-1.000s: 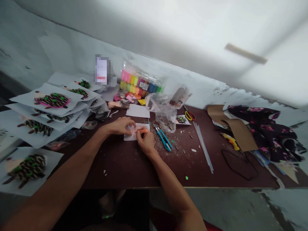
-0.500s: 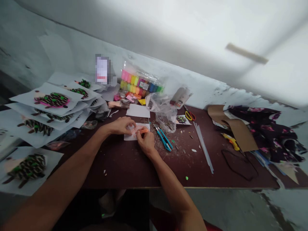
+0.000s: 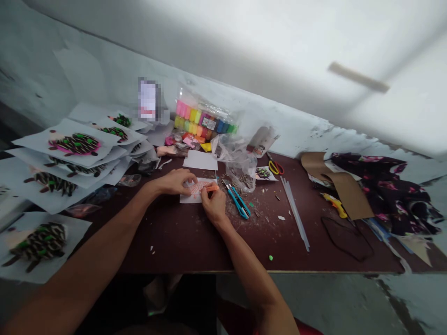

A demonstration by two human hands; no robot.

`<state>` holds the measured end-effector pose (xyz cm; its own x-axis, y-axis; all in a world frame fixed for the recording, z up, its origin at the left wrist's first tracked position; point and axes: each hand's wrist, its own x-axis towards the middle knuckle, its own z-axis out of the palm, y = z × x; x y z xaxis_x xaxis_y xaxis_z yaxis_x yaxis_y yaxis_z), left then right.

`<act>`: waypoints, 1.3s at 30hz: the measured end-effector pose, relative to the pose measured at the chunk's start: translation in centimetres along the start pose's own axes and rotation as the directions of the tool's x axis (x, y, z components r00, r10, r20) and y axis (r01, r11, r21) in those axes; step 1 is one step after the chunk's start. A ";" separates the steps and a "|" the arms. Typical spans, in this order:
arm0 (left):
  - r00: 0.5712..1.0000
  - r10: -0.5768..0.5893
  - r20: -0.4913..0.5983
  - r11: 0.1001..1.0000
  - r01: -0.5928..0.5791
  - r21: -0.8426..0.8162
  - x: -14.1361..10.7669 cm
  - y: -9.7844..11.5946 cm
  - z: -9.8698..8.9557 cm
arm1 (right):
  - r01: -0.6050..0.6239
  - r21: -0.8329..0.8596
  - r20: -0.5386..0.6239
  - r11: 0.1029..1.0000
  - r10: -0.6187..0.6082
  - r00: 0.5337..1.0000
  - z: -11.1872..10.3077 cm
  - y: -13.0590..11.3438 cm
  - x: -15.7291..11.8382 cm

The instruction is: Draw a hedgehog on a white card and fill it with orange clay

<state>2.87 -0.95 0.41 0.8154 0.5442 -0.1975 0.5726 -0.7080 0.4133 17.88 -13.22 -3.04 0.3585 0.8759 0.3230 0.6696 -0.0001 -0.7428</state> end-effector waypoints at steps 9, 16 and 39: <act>1.000 -0.011 0.007 1.000 0.011 -0.001 -0.2 0.4 -0.3 | 0.015 -0.012 0.047 1.000 -0.014 0.999 0.1 0.1 0.0; 1.000 -0.006 0.000 1.000 0.006 0.000 -0.1 0.3 -0.2 | 0.006 -0.058 0.019 0.998 -0.005 1.000 0.1 0.1 0.1; 1.000 -0.008 0.014 1.000 0.008 -0.002 -0.3 0.5 -0.4 | -0.001 0.030 0.017 1.000 0.000 1.000 -0.3 -0.1 0.2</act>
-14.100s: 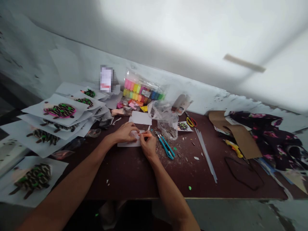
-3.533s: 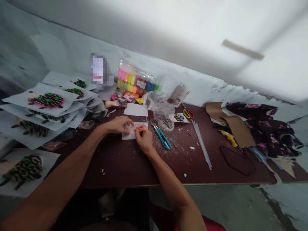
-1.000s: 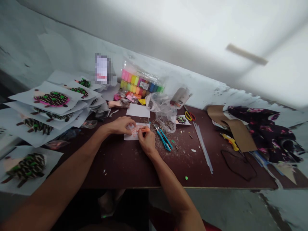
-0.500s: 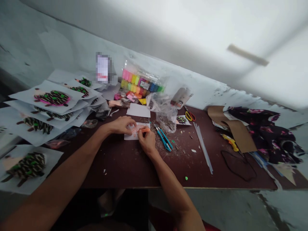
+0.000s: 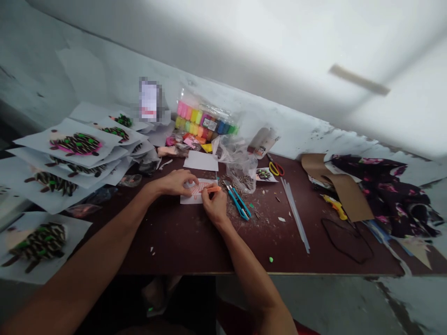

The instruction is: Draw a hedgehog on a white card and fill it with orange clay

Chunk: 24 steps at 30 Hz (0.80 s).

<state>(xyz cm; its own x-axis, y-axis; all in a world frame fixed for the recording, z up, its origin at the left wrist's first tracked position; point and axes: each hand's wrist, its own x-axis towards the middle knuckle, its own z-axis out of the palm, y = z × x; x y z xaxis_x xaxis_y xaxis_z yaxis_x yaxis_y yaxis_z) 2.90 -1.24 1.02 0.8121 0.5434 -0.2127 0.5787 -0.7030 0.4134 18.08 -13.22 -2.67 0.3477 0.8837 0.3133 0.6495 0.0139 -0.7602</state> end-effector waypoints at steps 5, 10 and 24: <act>1.000 -0.005 0.000 1.000 0.005 -0.008 0.0 0.0 0.0 | -0.036 -0.012 -0.060 0.999 0.035 0.998 -0.5 0.5 0.3; 1.000 0.002 -0.014 1.000 -0.003 -0.009 0.3 -0.2 0.3 | -0.010 -0.045 -0.015 0.999 0.010 1.000 -0.1 0.8 0.1; 1.000 -0.012 -0.023 1.000 0.012 0.020 0.0 0.5 0.2 | -0.003 -0.093 0.000 0.996 0.003 1.000 0.0 0.9 0.1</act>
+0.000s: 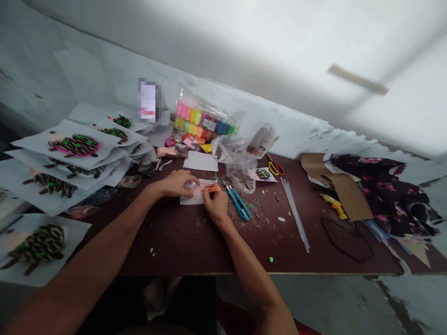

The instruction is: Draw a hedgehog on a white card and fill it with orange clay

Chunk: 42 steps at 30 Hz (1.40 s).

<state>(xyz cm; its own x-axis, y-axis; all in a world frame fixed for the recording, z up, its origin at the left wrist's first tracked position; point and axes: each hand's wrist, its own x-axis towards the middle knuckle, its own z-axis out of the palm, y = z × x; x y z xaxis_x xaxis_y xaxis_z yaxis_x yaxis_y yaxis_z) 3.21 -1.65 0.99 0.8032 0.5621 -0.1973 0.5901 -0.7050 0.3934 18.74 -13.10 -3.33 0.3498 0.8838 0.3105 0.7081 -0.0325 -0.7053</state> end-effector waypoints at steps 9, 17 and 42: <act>1.000 0.002 -0.013 1.000 -0.002 0.002 0.2 -0.2 0.2 | 0.011 -0.049 -0.005 0.999 -0.011 1.000 -0.1 -0.2 0.0; 1.000 0.008 -0.003 1.000 -0.008 0.005 0.2 -0.2 0.2 | 0.011 -0.059 -0.001 0.998 -0.011 1.000 -0.1 0.0 0.0; 1.000 0.006 0.003 1.000 -0.006 0.019 0.1 0.0 0.1 | -0.011 0.058 -0.107 0.998 0.017 0.994 -0.9 -0.1 0.4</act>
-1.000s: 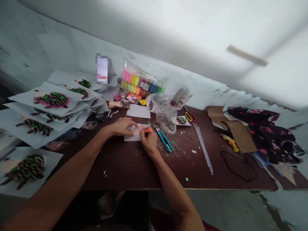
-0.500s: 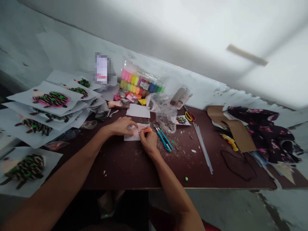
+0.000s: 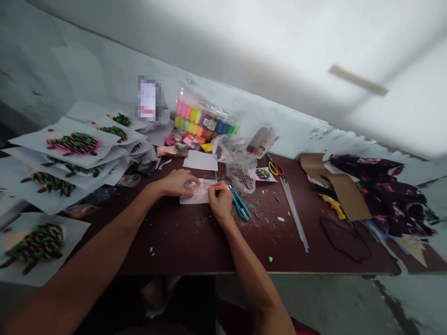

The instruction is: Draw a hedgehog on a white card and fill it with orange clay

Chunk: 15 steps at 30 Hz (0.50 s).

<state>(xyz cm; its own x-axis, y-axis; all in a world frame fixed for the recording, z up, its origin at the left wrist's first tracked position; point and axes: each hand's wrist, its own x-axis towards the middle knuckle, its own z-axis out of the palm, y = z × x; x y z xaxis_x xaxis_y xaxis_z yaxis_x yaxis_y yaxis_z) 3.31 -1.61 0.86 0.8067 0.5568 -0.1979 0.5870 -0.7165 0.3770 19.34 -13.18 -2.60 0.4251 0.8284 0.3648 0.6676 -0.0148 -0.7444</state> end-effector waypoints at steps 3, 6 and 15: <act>1.000 0.000 -0.002 1.000 0.000 0.002 -0.1 0.1 0.0 | 0.014 -0.012 0.017 1.000 -0.014 1.000 0.0 0.2 0.0; 1.000 0.000 0.001 1.000 0.000 0.003 -0.1 0.2 0.0 | 0.024 -0.031 0.048 0.999 -0.022 0.999 0.2 0.3 -0.1; 1.000 0.000 0.013 1.000 0.000 0.000 -0.2 0.2 -0.1 | 0.028 -0.037 0.075 0.999 -0.025 0.997 0.4 0.4 -0.1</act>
<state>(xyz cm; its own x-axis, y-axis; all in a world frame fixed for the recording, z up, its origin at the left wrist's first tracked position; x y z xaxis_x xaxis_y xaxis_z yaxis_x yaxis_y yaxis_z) 3.32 -1.83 1.07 0.8077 0.5510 -0.2095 0.5867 -0.7165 0.3775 19.27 -13.04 -3.16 0.3609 0.8682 0.3405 0.7016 -0.0122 -0.7125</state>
